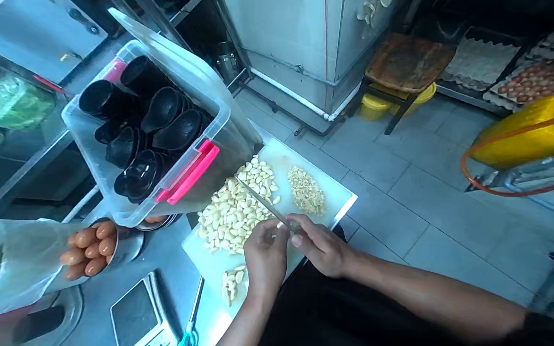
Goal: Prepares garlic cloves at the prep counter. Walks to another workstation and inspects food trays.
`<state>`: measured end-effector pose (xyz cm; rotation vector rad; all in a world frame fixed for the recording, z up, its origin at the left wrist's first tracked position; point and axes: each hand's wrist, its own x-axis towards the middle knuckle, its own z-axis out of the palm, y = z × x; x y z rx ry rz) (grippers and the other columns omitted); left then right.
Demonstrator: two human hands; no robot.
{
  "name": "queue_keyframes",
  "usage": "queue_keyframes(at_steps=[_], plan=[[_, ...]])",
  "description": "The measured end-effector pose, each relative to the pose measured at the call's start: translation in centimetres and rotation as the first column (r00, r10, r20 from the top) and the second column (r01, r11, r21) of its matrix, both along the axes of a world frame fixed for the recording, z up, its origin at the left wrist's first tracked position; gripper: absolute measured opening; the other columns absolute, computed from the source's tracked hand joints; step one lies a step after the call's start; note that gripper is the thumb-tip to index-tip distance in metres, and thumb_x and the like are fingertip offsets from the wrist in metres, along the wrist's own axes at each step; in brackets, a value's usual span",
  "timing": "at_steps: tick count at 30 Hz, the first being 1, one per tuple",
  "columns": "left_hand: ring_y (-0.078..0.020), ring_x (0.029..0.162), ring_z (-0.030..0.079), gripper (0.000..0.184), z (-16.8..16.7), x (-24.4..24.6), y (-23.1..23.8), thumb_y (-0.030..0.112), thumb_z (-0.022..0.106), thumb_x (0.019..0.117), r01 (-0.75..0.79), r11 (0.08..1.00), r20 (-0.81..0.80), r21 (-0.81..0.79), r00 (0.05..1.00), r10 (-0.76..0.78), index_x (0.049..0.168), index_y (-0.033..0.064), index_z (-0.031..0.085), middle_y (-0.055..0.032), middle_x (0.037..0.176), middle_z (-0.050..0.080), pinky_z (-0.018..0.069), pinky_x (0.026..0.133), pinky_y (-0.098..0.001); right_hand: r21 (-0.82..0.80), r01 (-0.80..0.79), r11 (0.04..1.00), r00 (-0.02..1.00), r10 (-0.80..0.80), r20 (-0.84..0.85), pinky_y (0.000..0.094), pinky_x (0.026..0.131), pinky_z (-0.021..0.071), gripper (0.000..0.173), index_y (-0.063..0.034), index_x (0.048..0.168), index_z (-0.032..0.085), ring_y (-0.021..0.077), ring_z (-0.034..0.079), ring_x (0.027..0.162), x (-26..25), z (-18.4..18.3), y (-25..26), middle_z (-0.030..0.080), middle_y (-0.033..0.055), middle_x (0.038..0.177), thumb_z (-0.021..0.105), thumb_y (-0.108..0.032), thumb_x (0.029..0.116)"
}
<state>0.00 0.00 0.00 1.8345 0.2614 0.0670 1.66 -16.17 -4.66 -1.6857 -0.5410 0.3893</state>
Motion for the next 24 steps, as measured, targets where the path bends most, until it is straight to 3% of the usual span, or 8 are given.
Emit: queue_keyframes(at_steps=[11, 21, 24], plan=[[-0.0132, 0.064, 0.07, 0.005, -0.7, 1.4, -5.1, 0.002, 0.068, 0.091, -0.135, 0.99, -0.003, 0.038, 0.991, 0.136, 0.095, 0.002, 0.07, -0.0059, 0.077, 0.073, 0.0609, 0.061, -0.0264, -0.05, -0.129, 0.99, 0.992, 0.129, -0.005, 0.0365, 0.064, 0.0535, 0.058, -0.009, 0.149, 0.045, 0.0147, 0.058, 0.067, 3.4, -0.2, -4.7, 0.058, 0.0044, 0.078, 0.032, -0.049, 0.1092], [-0.0133, 0.064, 0.069, 0.003, -1.1, 1.3, -4.0, 0.002, 0.069, 0.0909, -0.106, 0.994, 0.033, 0.021, 0.994, 0.105, 0.094, 0.0021, 0.07, -0.0058, 0.077, 0.072, 0.061, 0.061, -0.0264, -0.067, -0.103, 0.992, 0.995, 0.101, -0.021, 0.0339, 0.061, 0.0518, 0.054, -0.0103, 0.148, 0.045, 0.0128, 0.055, 0.064, 3.1, -0.3, -3.7, 0.056, 0.0029, 0.077, 0.035, -0.046, 0.1095], [-0.0139, 0.066, 0.071, 0.005, -1.3, 1.1, -3.4, 0.002, 0.069, 0.092, -0.064, 0.998, 0.044, 0.01, 0.997, 0.063, 0.096, 0.0037, 0.07, -0.005, 0.082, 0.074, 0.0625, 0.062, -0.0273, -0.061, -0.067, 0.996, 0.997, 0.064, -0.05, 0.0338, 0.061, 0.0524, 0.052, -0.01, 0.144, 0.048, 0.0124, 0.056, 0.063, 2.7, -0.3, -3.0, 0.057, 0.0025, 0.077, 0.035, -0.047, 0.1092]])
